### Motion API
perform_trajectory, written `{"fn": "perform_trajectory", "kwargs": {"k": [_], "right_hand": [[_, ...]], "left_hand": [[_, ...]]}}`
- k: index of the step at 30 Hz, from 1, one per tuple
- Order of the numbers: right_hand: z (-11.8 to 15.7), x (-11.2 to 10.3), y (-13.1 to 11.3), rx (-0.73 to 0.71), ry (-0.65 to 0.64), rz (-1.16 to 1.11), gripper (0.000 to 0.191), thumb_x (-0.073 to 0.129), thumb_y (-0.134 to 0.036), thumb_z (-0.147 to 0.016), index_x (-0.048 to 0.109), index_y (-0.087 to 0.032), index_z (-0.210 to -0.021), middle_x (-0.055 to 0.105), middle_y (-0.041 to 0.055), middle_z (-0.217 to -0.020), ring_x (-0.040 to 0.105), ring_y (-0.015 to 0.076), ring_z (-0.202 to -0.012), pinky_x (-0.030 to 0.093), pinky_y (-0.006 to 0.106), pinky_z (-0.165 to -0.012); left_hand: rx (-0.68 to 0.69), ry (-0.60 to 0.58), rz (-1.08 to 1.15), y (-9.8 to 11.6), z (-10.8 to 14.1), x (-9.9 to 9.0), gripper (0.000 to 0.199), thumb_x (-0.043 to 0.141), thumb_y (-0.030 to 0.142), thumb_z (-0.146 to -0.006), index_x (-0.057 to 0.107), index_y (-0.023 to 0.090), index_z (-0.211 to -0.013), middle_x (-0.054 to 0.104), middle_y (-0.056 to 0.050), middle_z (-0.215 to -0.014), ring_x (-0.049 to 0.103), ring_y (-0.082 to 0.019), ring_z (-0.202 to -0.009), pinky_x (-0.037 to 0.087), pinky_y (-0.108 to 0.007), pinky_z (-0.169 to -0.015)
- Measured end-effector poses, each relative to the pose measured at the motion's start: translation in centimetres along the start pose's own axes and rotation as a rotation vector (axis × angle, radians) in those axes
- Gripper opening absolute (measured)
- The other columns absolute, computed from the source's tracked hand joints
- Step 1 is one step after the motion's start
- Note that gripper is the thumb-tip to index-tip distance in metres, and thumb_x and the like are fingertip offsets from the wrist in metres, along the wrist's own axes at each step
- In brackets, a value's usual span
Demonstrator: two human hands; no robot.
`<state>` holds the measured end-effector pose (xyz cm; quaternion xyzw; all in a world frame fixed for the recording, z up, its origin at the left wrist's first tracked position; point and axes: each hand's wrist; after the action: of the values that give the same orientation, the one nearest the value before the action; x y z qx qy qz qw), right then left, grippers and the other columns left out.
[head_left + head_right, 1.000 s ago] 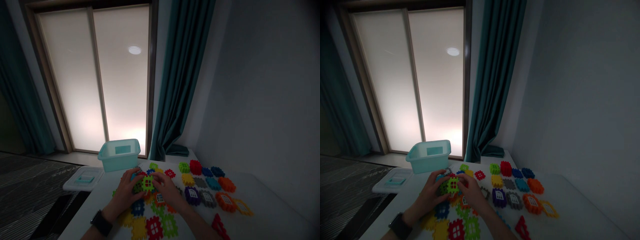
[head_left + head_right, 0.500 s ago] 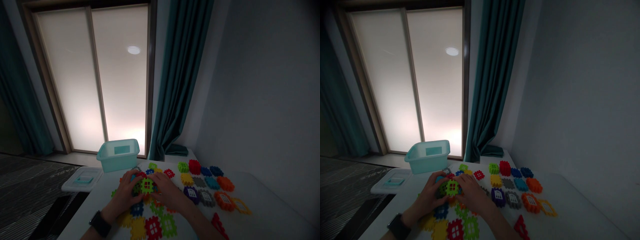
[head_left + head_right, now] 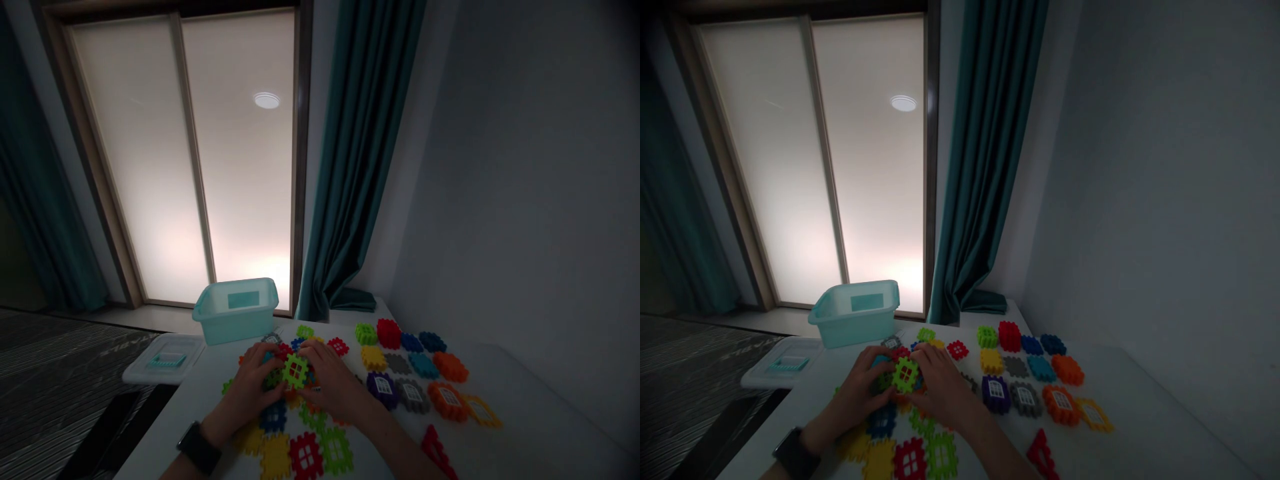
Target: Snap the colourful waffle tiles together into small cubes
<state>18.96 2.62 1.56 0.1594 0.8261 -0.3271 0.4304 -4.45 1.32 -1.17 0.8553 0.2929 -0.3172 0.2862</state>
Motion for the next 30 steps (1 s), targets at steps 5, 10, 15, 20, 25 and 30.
{"fn": "perform_trajectory", "kwargs": {"k": [5,10,15,20,25,30], "right_hand": [[0.1,-0.2,0.3,0.026,-0.023,-0.002,0.054,0.079,-0.02,-0.076,0.05,-0.025,-0.121,0.058,0.0083,-0.128,0.053,0.0304,-0.123,0.045,0.046,-0.103],[0.1,-0.6,0.4,0.02,-0.079,0.021,0.055,0.072,-0.016,-0.082,0.049,-0.027,-0.13,0.057,0.0073,-0.131,0.053,0.0284,-0.124,0.046,0.044,-0.103],[0.3,-0.1,0.7,-0.015,-0.106,0.06,0.061,0.073,-0.014,-0.081,0.049,-0.027,-0.135,0.057,0.0078,-0.133,0.053,0.0286,-0.125,0.045,0.045,-0.105],[0.5,0.3,0.7,-0.055,-0.109,0.092,0.063,0.076,-0.019,-0.078,0.05,-0.027,-0.135,0.057,0.0082,-0.134,0.053,0.0297,-0.124,0.045,0.046,-0.106],[0.4,0.5,0.7,-0.062,-0.079,0.116,0.057,0.075,-0.019,-0.075,0.054,-0.023,-0.128,0.058,0.0102,-0.132,0.054,0.0308,-0.123,0.045,0.048,-0.105],[0.2,0.2,0.3,-0.037,-0.02,0.119,0.057,0.071,-0.017,-0.073,0.052,-0.02,-0.127,0.058,0.0115,-0.132,0.052,0.0304,-0.125,0.043,0.048,-0.108]], "left_hand": [[0.013,-0.019,-0.065,-0.3,-0.1,-0.3,0.025,0.064,0.021,-0.084,0.068,0.025,-0.108,0.062,-0.009,-0.118,0.057,-0.03,-0.11,0.051,-0.045,-0.093],[0.055,-0.062,-0.153,-0.7,-0.3,-0.8,0.027,0.061,0.017,-0.088,0.071,0.028,-0.11,0.061,-0.008,-0.119,0.056,-0.03,-0.11,0.049,-0.047,-0.095],[0.088,-0.122,-0.172,-0.5,-0.4,-1.1,0.029,0.059,0.016,-0.09,0.07,0.03,-0.114,0.061,-0.008,-0.12,0.054,-0.029,-0.112,0.048,-0.046,-0.096],[0.071,-0.165,-0.162,-0.4,-0.3,-1.0,0.035,0.061,0.015,-0.09,0.069,0.033,-0.118,0.061,-0.007,-0.121,0.055,-0.029,-0.113,0.049,-0.044,-0.093],[0.031,-0.157,-0.128,-0.3,-0.4,-1.0,0.028,0.06,0.016,-0.091,0.069,0.029,-0.114,0.063,-0.007,-0.118,0.056,-0.029,-0.111,0.049,-0.044,-0.092],[0.004,-0.11,-0.033,0.4,-0.4,-1.1,0.033,0.064,0.021,-0.088,0.063,0.025,-0.12,0.062,-0.009,-0.118,0.057,-0.028,-0.109,0.049,-0.044,-0.094]]}}
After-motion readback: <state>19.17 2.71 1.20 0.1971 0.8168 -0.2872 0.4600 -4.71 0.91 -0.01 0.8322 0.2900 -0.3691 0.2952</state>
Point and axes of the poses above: each hand's wrist, its own z-axis away from the middle knuckle, its own x-axis out of the palm, y = z × x
